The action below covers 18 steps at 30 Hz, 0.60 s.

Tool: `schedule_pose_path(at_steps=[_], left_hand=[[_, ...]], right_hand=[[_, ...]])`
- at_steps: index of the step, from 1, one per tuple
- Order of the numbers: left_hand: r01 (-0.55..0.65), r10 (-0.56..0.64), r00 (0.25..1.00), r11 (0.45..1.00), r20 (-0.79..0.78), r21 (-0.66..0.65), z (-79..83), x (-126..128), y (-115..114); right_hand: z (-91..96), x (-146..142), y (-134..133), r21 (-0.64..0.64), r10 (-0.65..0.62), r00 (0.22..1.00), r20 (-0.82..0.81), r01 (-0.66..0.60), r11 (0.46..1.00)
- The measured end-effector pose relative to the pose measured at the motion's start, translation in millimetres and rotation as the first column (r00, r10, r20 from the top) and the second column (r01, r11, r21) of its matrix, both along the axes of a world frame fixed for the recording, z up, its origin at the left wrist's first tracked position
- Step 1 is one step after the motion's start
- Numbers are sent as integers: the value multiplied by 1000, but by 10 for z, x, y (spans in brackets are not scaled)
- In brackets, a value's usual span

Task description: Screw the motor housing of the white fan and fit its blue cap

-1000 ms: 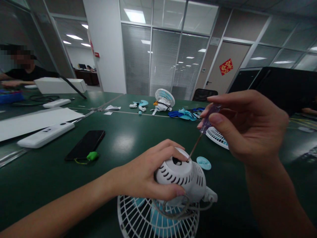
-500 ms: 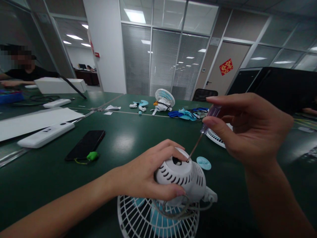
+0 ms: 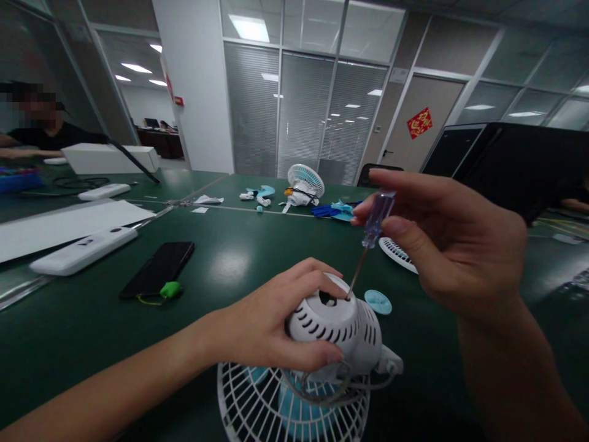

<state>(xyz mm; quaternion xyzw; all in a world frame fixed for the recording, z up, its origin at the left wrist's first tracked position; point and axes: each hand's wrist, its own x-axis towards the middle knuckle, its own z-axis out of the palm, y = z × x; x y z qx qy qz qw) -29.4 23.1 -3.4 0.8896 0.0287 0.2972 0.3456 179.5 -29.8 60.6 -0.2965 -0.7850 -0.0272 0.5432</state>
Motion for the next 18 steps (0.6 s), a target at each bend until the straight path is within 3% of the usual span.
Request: schedule_pose_path(at_steps=[10,18], left_hand=[[-5,5,1000,1000,-9,-8,15,6,-3],[-8,8,1000,1000,-10,-7,-3,-1,-3]], right_hand=[[35,8,18,-9,60,995,-80,-61,998],[22,64,34,58,-10,996,-87,15,998]])
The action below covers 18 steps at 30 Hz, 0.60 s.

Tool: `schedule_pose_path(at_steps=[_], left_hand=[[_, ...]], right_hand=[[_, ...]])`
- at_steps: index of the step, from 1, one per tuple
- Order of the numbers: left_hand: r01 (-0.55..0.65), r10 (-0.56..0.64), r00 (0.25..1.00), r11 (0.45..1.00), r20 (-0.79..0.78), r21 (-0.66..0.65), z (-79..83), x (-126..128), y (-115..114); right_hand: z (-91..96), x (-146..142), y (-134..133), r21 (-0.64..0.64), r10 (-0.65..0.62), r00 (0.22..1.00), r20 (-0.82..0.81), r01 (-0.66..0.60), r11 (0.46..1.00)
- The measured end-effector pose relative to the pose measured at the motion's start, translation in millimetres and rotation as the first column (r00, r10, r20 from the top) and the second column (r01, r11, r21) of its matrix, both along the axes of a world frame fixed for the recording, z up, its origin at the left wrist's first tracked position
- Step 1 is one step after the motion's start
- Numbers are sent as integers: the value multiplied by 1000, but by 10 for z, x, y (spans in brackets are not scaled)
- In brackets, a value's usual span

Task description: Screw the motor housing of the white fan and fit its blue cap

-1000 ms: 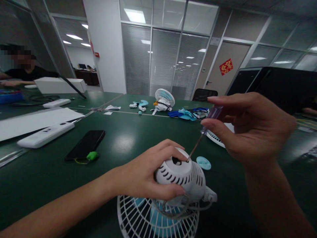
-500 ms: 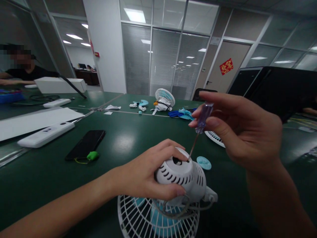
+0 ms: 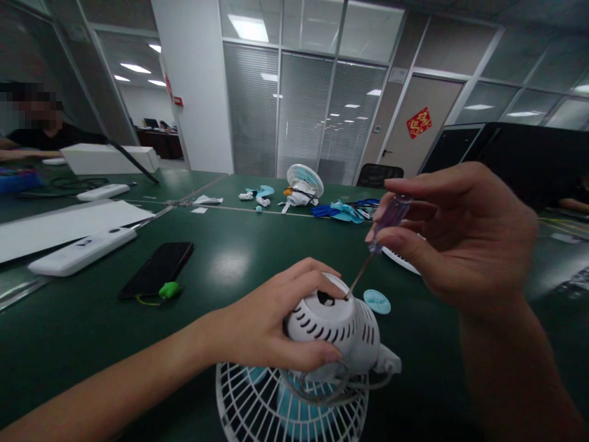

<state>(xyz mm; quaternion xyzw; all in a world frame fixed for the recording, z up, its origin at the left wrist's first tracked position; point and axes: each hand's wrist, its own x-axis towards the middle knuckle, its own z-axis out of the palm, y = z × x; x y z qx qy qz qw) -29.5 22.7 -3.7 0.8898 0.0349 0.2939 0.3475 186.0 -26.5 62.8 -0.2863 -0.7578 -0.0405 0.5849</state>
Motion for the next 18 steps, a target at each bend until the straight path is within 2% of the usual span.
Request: schedule_pose_path(at_steps=[5,15,18], left_hand=[[-7,7,1000,1000,0,1,14,7,-7],[-8,8,1000,1000,-12,0,8,-11,0],[-9,9,1000,1000,-17,-1,6,-3,3]], right_hand=[[-21,-15,-32,-121,30,995,95,-18,992],[49,48,-7,26,-183,977,113,181,983],[77,53,-9,94,-180,980,80,173,980]])
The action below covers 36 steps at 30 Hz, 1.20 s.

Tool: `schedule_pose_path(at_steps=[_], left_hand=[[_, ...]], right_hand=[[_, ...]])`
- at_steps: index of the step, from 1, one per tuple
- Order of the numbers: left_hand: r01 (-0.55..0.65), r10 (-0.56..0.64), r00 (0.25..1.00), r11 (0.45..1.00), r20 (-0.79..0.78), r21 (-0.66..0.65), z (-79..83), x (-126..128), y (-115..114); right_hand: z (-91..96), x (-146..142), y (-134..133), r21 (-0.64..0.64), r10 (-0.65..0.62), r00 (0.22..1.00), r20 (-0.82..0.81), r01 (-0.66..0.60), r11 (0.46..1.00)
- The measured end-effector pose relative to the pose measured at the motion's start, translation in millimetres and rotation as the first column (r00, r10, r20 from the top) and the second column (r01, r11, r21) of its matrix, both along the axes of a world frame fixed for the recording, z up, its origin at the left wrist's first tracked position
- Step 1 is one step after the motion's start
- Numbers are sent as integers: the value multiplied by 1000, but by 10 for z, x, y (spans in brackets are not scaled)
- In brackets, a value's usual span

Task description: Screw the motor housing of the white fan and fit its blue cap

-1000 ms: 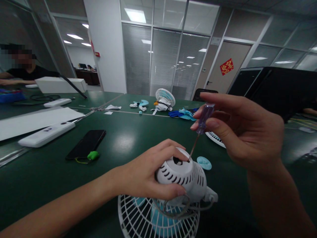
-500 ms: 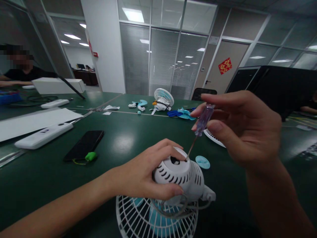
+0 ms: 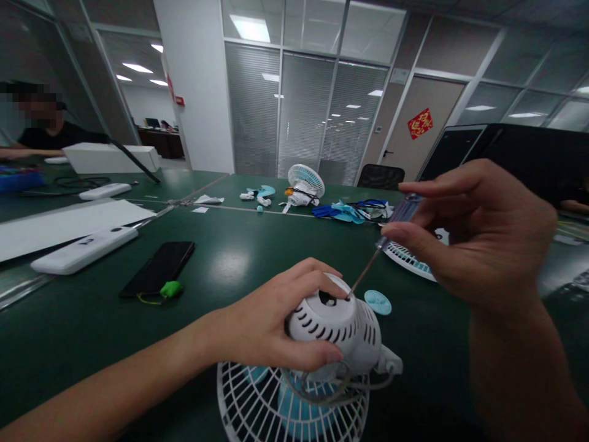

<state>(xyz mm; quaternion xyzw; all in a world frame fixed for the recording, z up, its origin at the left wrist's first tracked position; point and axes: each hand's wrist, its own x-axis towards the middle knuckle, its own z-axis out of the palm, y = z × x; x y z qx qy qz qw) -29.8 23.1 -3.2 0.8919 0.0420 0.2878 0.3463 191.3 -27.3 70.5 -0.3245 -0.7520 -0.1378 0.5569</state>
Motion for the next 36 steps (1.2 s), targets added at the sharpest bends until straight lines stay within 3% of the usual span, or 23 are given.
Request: schedule_pose_path(at_steps=[4,9,12,20,23,29,32,36], left_hand=[[5,-5,1000,1000,15,2,-3,10,2],[6,-7,1000,1000,21,18,1,4,3],[8,-9,1000,1000,18,19,6,3,4],[9,-9,1000,1000,17,0,-4,3,1],[2,-2,1000,1000,11,-7,0,3,2],[10,-10,1000,1000,22,5,1,4,-1],[9,-10,1000,1000,23,3,-4,0,1],[10,-10,1000,1000,19,0,-14,4,8]], right_hand=[[-5,3,-5,92,-10,999,-51,14,996],[-50,2,-19,-9,-116,991,62,117,993],[-46,-23,-22,16,-137,988,74,136,991],[-45,-52,3,71,-7,999,-34,9,997],[-69,-74,-6,-9,1,1000,-25,-1,1000],[-88,-150,-38,-156,169,983,-73,-179,971],[-109,-141,-23,-119,145,987,-70,-153,981],[-127,-101,13,25,4,996,90,-6,1000]])
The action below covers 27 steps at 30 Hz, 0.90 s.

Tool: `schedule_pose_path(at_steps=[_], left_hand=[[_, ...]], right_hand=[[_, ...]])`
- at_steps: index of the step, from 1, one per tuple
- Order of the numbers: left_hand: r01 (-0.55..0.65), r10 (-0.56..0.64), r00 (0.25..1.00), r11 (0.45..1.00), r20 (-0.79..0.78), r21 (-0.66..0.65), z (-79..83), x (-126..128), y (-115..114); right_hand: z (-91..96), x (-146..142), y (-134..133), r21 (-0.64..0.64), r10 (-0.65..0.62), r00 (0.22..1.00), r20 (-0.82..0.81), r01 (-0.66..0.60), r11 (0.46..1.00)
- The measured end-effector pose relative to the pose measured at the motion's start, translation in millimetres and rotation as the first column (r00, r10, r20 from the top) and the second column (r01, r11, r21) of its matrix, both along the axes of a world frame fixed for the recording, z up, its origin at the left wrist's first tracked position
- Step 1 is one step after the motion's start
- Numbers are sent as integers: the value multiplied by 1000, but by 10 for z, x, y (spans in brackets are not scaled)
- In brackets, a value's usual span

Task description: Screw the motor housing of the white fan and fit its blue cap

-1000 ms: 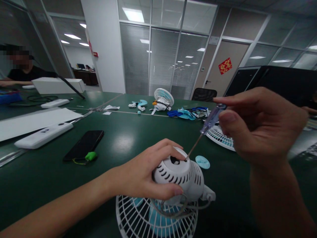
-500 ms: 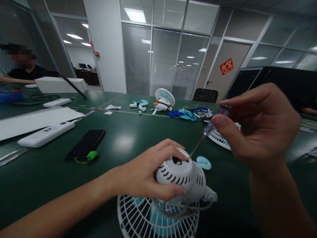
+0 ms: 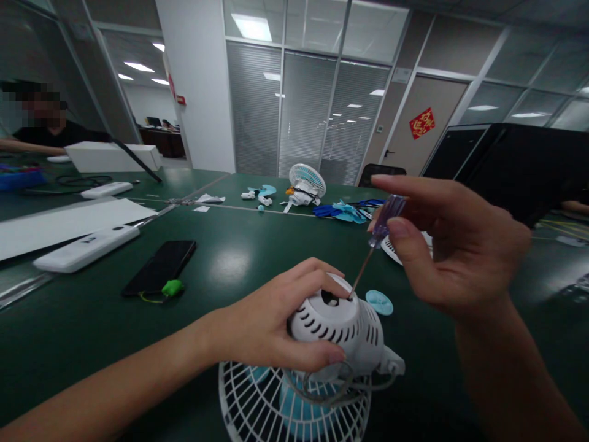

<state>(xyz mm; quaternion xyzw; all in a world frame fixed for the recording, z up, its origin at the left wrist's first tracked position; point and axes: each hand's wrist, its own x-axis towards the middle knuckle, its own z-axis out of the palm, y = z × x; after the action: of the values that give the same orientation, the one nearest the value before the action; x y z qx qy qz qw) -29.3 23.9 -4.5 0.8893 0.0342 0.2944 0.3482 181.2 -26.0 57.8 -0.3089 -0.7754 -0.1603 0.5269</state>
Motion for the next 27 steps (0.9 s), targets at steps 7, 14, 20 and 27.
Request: schedule_pose_path(at_steps=[7,14,20,27], left_hand=[[2,-3,1000,1000,20,29,5,10,-1],[-1,0,1000,1000,22,18,6,4,-5],[-3,3,1000,1000,9,11,10,1,-7],[-1,1,1000,1000,-10,2,32,-10,-10]], right_hand=[[12,-24,3,113,-98,990,98,87,990],[2,-19,-29,-99,23,999,-49,-28,995],[82,-12,-30,-182,81,990,-116,-101,978],[195,210,-22,-87,-44,987,-156,31,996]])
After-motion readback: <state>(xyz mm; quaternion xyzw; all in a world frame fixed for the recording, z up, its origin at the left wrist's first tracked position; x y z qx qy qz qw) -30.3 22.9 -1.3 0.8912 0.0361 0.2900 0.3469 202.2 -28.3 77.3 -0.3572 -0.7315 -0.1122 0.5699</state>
